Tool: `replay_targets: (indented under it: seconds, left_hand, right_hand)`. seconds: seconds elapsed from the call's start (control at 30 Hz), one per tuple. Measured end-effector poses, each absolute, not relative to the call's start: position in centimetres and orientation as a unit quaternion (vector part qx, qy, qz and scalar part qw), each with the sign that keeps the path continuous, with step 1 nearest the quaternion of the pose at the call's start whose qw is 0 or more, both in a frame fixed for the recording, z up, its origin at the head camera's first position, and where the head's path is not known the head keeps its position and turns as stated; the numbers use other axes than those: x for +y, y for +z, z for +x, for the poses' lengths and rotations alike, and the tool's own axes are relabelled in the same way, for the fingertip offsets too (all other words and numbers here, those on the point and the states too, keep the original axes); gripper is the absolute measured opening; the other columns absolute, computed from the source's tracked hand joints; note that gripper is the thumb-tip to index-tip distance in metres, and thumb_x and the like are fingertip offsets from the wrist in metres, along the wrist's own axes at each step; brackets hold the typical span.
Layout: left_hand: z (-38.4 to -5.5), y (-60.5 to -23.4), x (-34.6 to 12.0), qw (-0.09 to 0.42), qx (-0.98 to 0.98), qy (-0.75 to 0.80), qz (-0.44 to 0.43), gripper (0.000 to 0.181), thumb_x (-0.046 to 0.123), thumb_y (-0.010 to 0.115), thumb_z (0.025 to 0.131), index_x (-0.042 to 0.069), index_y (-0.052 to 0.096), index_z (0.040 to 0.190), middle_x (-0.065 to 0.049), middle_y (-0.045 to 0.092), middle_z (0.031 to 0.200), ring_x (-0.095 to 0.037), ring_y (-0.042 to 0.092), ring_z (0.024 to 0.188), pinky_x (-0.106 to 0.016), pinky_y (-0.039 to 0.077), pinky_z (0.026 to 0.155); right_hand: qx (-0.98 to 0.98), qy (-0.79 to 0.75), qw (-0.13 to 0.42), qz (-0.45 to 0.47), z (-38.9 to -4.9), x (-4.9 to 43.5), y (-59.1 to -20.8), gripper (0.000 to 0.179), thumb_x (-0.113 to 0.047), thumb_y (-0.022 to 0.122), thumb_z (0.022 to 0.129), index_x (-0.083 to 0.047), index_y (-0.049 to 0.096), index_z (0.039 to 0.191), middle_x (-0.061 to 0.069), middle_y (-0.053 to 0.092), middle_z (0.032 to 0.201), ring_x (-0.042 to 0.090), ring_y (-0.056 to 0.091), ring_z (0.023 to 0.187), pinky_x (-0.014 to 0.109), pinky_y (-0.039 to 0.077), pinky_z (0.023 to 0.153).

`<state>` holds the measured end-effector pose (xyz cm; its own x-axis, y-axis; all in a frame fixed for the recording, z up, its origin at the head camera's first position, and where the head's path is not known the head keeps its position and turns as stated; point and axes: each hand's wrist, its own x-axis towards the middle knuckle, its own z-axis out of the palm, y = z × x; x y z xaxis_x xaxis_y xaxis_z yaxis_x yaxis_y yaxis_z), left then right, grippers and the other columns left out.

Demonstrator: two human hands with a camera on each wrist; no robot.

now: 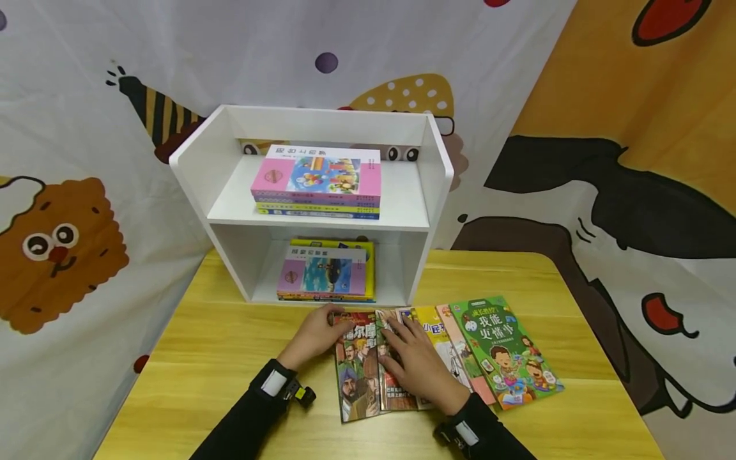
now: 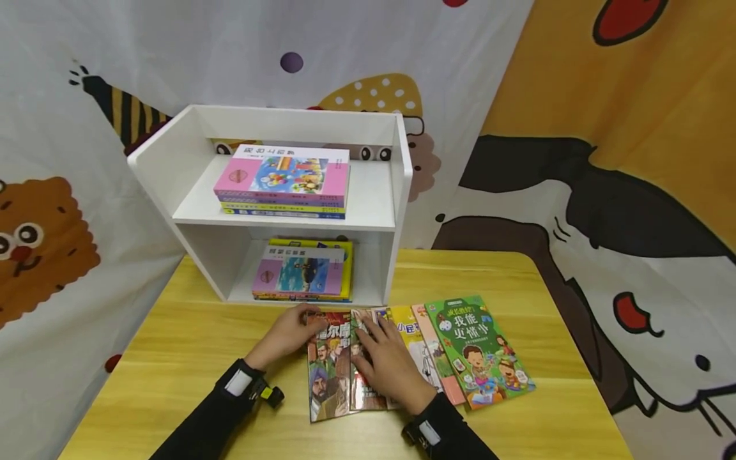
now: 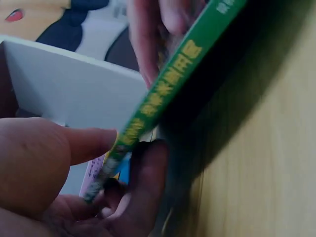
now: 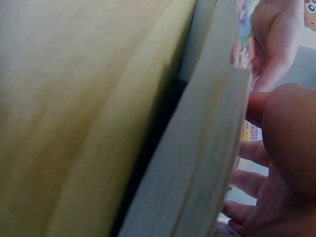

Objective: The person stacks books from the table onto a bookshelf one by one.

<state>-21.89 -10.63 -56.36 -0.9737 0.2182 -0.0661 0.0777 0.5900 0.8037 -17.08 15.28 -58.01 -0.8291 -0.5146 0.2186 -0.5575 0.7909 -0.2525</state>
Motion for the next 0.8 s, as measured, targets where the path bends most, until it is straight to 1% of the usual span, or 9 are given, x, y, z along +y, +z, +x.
replay_targets:
  seconds: [0.1, 0.3, 0.33, 0.43, 0.47, 0.53, 0.67, 0.7, 0.8]
  left_hand:
    - [-21.6, -56.1, -10.5, 0.102, 0.878, 0.462, 0.076, 0.054, 0.042, 0.064, 0.085, 0.011, 0.053, 0.128, -0.005, 0.061, 0.102, -0.015, 0.056, 0.066, -0.035, 0.049, 0.063]
    - [-21.3, -55.6, -10.6, 0.117, 0.870, 0.471, 0.092, 0.048, 0.033, 0.062, 0.089, 0.013, 0.051, 0.131, -0.010, 0.062, 0.071, -0.015, 0.050, 0.045, -0.031, 0.045, 0.045]
    - [-21.2, -55.5, -10.6, 0.116, 0.869, 0.471, 0.095, 0.047, 0.031, 0.061, 0.090, 0.014, 0.051, 0.132, -0.010, 0.063, 0.075, -0.015, 0.048, 0.044, -0.031, 0.044, 0.043]
    - [-21.0, -54.9, -10.8, 0.105, 0.873, 0.467, 0.096, 0.042, 0.029, 0.060, 0.090, 0.018, 0.054, 0.130, -0.009, 0.064, 0.094, -0.013, 0.042, 0.039, -0.028, 0.039, 0.038]
    - [-20.9, -54.5, -10.9, 0.101, 0.874, 0.466, 0.096, 0.040, 0.027, 0.059, 0.090, 0.021, 0.054, 0.130, -0.010, 0.064, 0.094, -0.013, 0.040, 0.038, -0.028, 0.037, 0.037]
    - [-20.8, -53.6, -11.2, 0.087, 0.878, 0.462, 0.092, 0.038, 0.025, 0.059, 0.090, 0.024, 0.056, 0.127, -0.010, 0.062, 0.092, -0.012, 0.036, 0.037, -0.027, 0.035, 0.035]
    - [-20.5, -51.6, -12.0, 0.057, 0.880, 0.462, 0.091, 0.038, 0.021, 0.059, 0.089, 0.027, 0.056, 0.126, -0.011, 0.059, 0.073, -0.013, 0.032, 0.033, -0.026, 0.030, 0.030]
    - [-20.5, -51.2, -12.2, 0.046, 0.879, 0.466, 0.091, 0.038, 0.020, 0.059, 0.089, 0.027, 0.056, 0.126, -0.007, 0.061, 0.078, -0.014, 0.032, 0.033, -0.026, 0.030, 0.030]
    - [-20.3, -50.0, -13.0, 0.024, 0.876, 0.474, 0.092, 0.039, 0.018, 0.060, 0.089, 0.031, 0.056, 0.125, -0.002, 0.057, 0.068, -0.015, 0.030, 0.031, -0.027, 0.030, 0.027]
  right_hand:
    - [-0.942, 0.168, 0.061, 0.283, -17.0, 15.3, -58.0, 0.059, -0.050, 0.052, 0.091, -0.017, 0.044, 0.139, 0.008, 0.030, 0.150, 0.035, 0.017, 0.136, 0.061, 0.018, 0.108]
    - [-0.942, 0.176, 0.065, 0.280, -17.1, 15.3, -57.8, 0.059, -0.050, 0.054, 0.090, -0.017, 0.046, 0.138, 0.007, 0.033, 0.149, 0.035, 0.020, 0.135, 0.062, 0.020, 0.107]
    - [-0.941, 0.176, 0.067, 0.280, -17.2, 15.3, -57.8, 0.059, -0.050, 0.054, 0.089, -0.017, 0.047, 0.138, 0.007, 0.033, 0.149, 0.035, 0.021, 0.135, 0.061, 0.020, 0.107]
    - [-0.940, 0.176, 0.063, 0.284, -17.2, 15.3, -57.7, 0.059, -0.050, 0.053, 0.090, -0.017, 0.047, 0.138, 0.008, 0.034, 0.148, 0.036, 0.021, 0.134, 0.062, 0.021, 0.107]
    - [-0.940, 0.177, 0.061, 0.284, -17.2, 15.3, -57.7, 0.059, -0.050, 0.053, 0.090, -0.017, 0.046, 0.138, 0.008, 0.034, 0.148, 0.037, 0.022, 0.134, 0.062, 0.021, 0.106]
    - [-0.940, 0.177, 0.056, 0.284, -17.2, 15.3, -57.5, 0.058, -0.050, 0.053, 0.090, -0.016, 0.046, 0.138, 0.009, 0.034, 0.148, 0.037, 0.022, 0.134, 0.063, 0.021, 0.106]
    - [-0.942, 0.180, 0.047, 0.281, -17.2, 15.4, -57.3, 0.056, -0.048, 0.053, 0.091, -0.016, 0.047, 0.137, 0.009, 0.035, 0.148, 0.038, 0.022, 0.134, 0.064, 0.021, 0.105]
    - [-0.942, 0.182, 0.043, 0.279, -17.2, 15.4, -57.2, 0.055, -0.047, 0.053, 0.092, -0.015, 0.048, 0.137, 0.009, 0.035, 0.148, 0.038, 0.022, 0.134, 0.064, 0.020, 0.105]
    - [-0.941, 0.200, 0.033, 0.270, -17.3, 15.3, -56.9, 0.051, -0.045, 0.051, 0.093, -0.015, 0.050, 0.135, 0.010, 0.037, 0.146, 0.038, 0.023, 0.133, 0.063, 0.019, 0.106]
